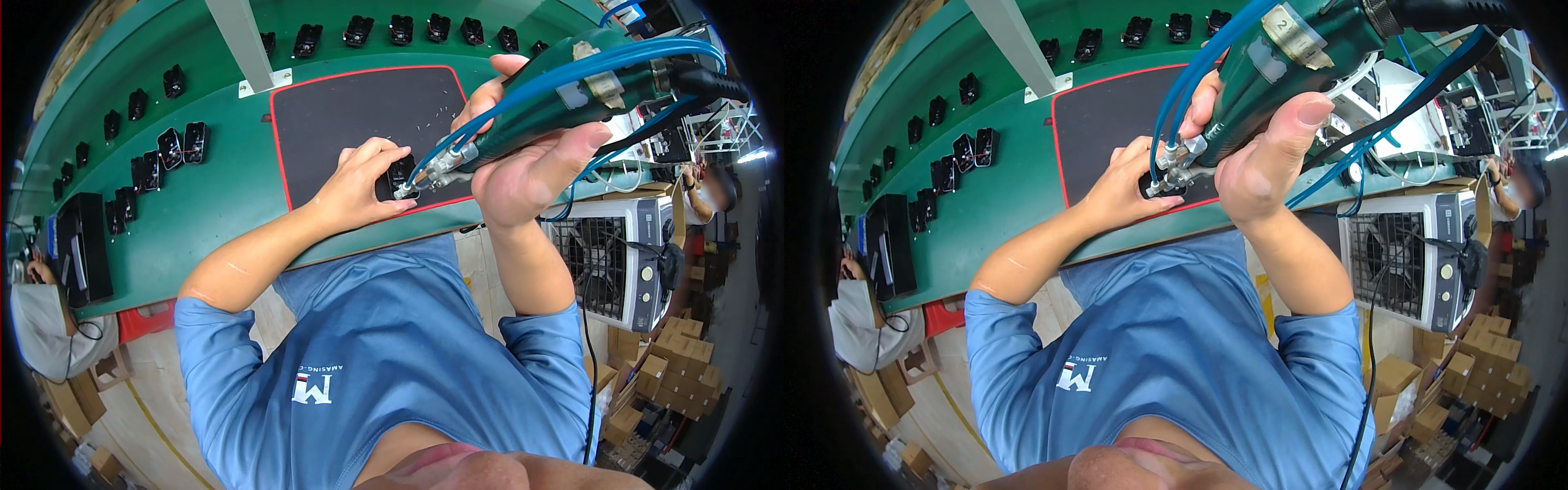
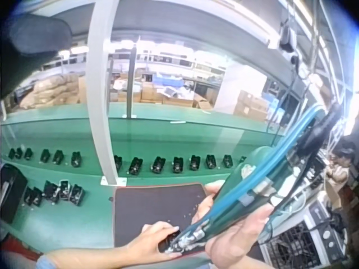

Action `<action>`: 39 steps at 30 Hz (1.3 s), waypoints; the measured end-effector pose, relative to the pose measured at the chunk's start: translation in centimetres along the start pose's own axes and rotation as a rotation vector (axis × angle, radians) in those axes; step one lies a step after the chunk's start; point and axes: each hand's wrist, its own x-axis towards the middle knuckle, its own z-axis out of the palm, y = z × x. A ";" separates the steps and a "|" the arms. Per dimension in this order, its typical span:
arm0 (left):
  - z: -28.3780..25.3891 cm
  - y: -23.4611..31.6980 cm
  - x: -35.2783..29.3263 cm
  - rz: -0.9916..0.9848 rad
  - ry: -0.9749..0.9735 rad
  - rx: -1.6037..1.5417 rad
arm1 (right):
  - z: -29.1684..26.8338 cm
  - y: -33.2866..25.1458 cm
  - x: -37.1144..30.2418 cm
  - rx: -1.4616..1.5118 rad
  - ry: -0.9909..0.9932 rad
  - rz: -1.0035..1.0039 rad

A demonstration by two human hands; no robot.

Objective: Using a pneumatic screwdriver to secure components on an assembly line.

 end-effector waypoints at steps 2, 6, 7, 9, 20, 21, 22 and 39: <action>-0.1 0.0 0.0 -0.003 0.003 0.005 | 0.0 0.2 -0.1 0.007 -0.008 0.000; -0.2 0.3 0.3 -0.024 -0.004 0.019 | -1.0 0.9 -0.4 0.053 -0.082 -0.016; -0.2 0.3 0.4 -0.021 -0.005 0.021 | -0.9 0.8 -0.3 0.054 -0.081 -0.020; -0.1 0.0 0.2 -0.007 -0.007 0.006 | -0.2 0.5 0.0 0.009 -0.032 0.033; 0.2 -0.2 -0.2 0.047 0.009 -0.009 | 1.1 -1.1 1.8 -0.021 -0.102 -0.032; 0.3 -0.2 -0.1 0.046 0.009 -0.009 | 1.4 -0.9 1.6 -0.022 -0.103 -0.030; 0.3 -0.2 -0.1 0.049 0.010 0.004 | 1.6 -0.5 1.4 -0.077 -0.071 -0.044; 0.3 0.0 0.0 0.018 0.009 -0.009 | 0.7 1.4 0.2 -0.035 -0.080 0.034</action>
